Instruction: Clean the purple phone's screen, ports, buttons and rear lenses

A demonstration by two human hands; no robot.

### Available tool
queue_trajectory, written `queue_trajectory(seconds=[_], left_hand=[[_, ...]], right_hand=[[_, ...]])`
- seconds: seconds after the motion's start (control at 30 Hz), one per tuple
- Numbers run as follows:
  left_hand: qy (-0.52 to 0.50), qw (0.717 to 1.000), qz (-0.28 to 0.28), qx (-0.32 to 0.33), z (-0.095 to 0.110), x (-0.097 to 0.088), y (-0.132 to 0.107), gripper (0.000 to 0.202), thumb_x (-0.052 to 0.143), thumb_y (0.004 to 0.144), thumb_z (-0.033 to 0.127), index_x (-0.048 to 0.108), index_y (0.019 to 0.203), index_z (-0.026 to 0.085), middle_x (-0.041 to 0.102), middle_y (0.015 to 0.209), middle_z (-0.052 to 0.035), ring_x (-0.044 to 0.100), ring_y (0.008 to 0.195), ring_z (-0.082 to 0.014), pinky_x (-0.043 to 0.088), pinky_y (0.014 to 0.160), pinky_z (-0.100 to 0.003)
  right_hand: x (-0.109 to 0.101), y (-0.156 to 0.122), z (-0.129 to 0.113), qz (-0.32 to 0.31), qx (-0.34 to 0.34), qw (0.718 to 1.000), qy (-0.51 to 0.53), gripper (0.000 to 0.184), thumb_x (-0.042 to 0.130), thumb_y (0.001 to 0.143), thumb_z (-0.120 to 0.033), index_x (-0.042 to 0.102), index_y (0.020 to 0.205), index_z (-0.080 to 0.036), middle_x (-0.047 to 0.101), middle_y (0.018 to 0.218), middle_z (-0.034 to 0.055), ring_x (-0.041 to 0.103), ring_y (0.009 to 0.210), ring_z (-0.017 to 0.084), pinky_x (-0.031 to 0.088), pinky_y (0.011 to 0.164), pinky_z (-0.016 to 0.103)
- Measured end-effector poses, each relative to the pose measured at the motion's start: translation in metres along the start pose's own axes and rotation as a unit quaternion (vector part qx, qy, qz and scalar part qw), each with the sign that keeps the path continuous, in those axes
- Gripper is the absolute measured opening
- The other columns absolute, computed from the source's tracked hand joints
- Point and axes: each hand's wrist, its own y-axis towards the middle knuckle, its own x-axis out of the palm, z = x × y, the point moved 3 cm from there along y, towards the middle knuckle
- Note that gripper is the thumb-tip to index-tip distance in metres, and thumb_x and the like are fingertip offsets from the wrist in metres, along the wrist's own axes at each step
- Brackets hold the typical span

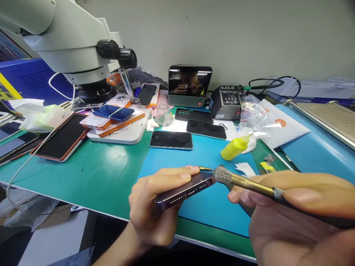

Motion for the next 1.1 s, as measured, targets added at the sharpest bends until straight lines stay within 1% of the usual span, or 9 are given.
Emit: queue_trajectory(seconds=[0.1, 0.2, 0.27, 0.4, 0.53, 0.63, 0.73, 0.9, 1.1], left_hand=[[0.06, 0.996, -0.062, 0.037, 0.003, -0.001, 0.007, 0.049, 0.075, 0.096, 0.001, 0.074, 0.144, 0.01, 0.09, 0.127, -0.0127, 0.089, 0.117, -0.0251, 0.071, 0.107, -0.027], [0.108, 0.971, -0.186, 0.102, 0.006, 0.005, 0.017, 0.069, 0.071, 0.099, 0.008, 0.058, 0.166, 0.005, 0.083, 0.143, -0.0155, 0.085, 0.128, -0.0237, 0.062, 0.119, -0.024], [0.112, 0.955, -0.246, 0.124, 0.007, 0.01, 0.02, 0.073, 0.068, 0.1, 0.012, 0.051, 0.17, 0.003, 0.08, 0.15, -0.0172, 0.08, 0.138, -0.0253, 0.058, 0.126, -0.029], [0.119, 0.943, -0.31, 0.033, 0.004, 0.019, 0.018, 0.081, 0.062, 0.097, 0.016, 0.043, 0.176, 0.011, 0.078, 0.145, -0.0183, 0.079, 0.135, -0.0299, 0.063, 0.123, -0.047], [0.126, 0.953, -0.272, -0.05, 0.005, 0.022, 0.013, 0.069, 0.062, 0.106, 0.018, 0.046, 0.173, 0.024, 0.068, 0.139, -0.0136, 0.074, 0.124, -0.0223, 0.068, 0.107, -0.034], [0.129, 0.967, -0.212, -0.056, 0.006, 0.022, 0.013, 0.059, 0.063, 0.107, 0.016, 0.053, 0.164, 0.023, 0.066, 0.139, -0.011, 0.071, 0.124, -0.0191, 0.064, 0.105, -0.028], [0.124, 0.973, -0.188, -0.058, 0.004, 0.023, 0.013, 0.056, 0.063, 0.105, 0.012, 0.057, 0.16, 0.021, 0.067, 0.14, -0.0102, 0.069, 0.126, -0.0184, 0.062, 0.104, -0.025], [0.109, 0.972, -0.201, -0.06, 0.0, 0.024, 0.013, 0.061, 0.063, 0.104, 0.015, 0.055, 0.165, 0.019, 0.067, 0.141, -0.0102, 0.07, 0.128, -0.0177, 0.059, 0.109, -0.025], [0.098, 0.959, -0.243, -0.105, -0.001, 0.025, 0.014, 0.064, 0.063, 0.099, 0.016, 0.06, 0.163, 0.022, 0.071, 0.145, -0.0085, 0.075, 0.128, -0.018, 0.06, 0.109, -0.025]], right_hand=[[0.008, 0.005, -0.01, 0.062, 0.006, 0.998, 0.005, 0.025, 0.081, 0.103, -0.059, 0.086, 0.095, -0.036, 0.069, 0.089, 0.0012, 0.07, 0.071, 0.021, 0.065, 0.062, 0.044], [-0.003, 0.003, -0.001, 0.029, 0.053, 0.997, 0.057, 0.009, 0.082, 0.103, -0.039, 0.088, 0.103, -0.032, 0.073, 0.096, 0.0015, 0.075, 0.075, 0.019, 0.07, 0.064, 0.037], [-0.018, 0.0, 0.009, 0.02, 0.078, 0.994, 0.075, 0.012, 0.079, 0.104, -0.036, 0.088, 0.104, -0.028, 0.075, 0.096, 0.0028, 0.078, 0.072, 0.017, 0.072, 0.065, 0.034], [-0.035, -0.002, 0.014, 0.029, 0.099, 0.991, 0.089, 0.028, 0.073, 0.11, -0.047, 0.084, 0.099, -0.023, 0.074, 0.081, 0.0019, 0.076, 0.063, 0.018, 0.068, 0.054, 0.031], [-0.027, 0.009, -0.007, 0.042, -0.069, 0.996, 0.048, 0.027, 0.063, 0.117, -0.036, 0.08, 0.101, -0.022, 0.074, 0.091, -0.0001, 0.075, 0.063, 0.016, 0.064, 0.052, 0.033], [-0.008, 0.021, -0.014, -0.036, -0.212, 0.975, 0.062, 0.022, 0.061, 0.117, -0.02, 0.082, 0.114, -0.025, 0.075, 0.101, -0.0005, 0.077, 0.078, 0.014, 0.068, 0.064, 0.032], [0.009, 0.03, -0.007, -0.054, -0.277, 0.957, 0.068, 0.027, 0.057, 0.119, -0.019, 0.082, 0.117, -0.026, 0.077, 0.102, -0.0007, 0.075, 0.081, 0.013, 0.069, 0.069, 0.03], [0.021, 0.038, 0.004, -0.032, -0.275, 0.959, 0.065, 0.025, 0.06, 0.119, -0.027, 0.079, 0.103, -0.022, 0.072, 0.09, -0.0015, 0.068, 0.067, 0.011, 0.06, 0.057, 0.026], [0.007, 0.037, 0.013, -0.021, -0.21, 0.976, 0.058, 0.03, 0.056, 0.121, -0.023, 0.077, 0.099, -0.021, 0.069, 0.092, -0.0013, 0.071, 0.069, 0.009, 0.056, 0.05, 0.024]])
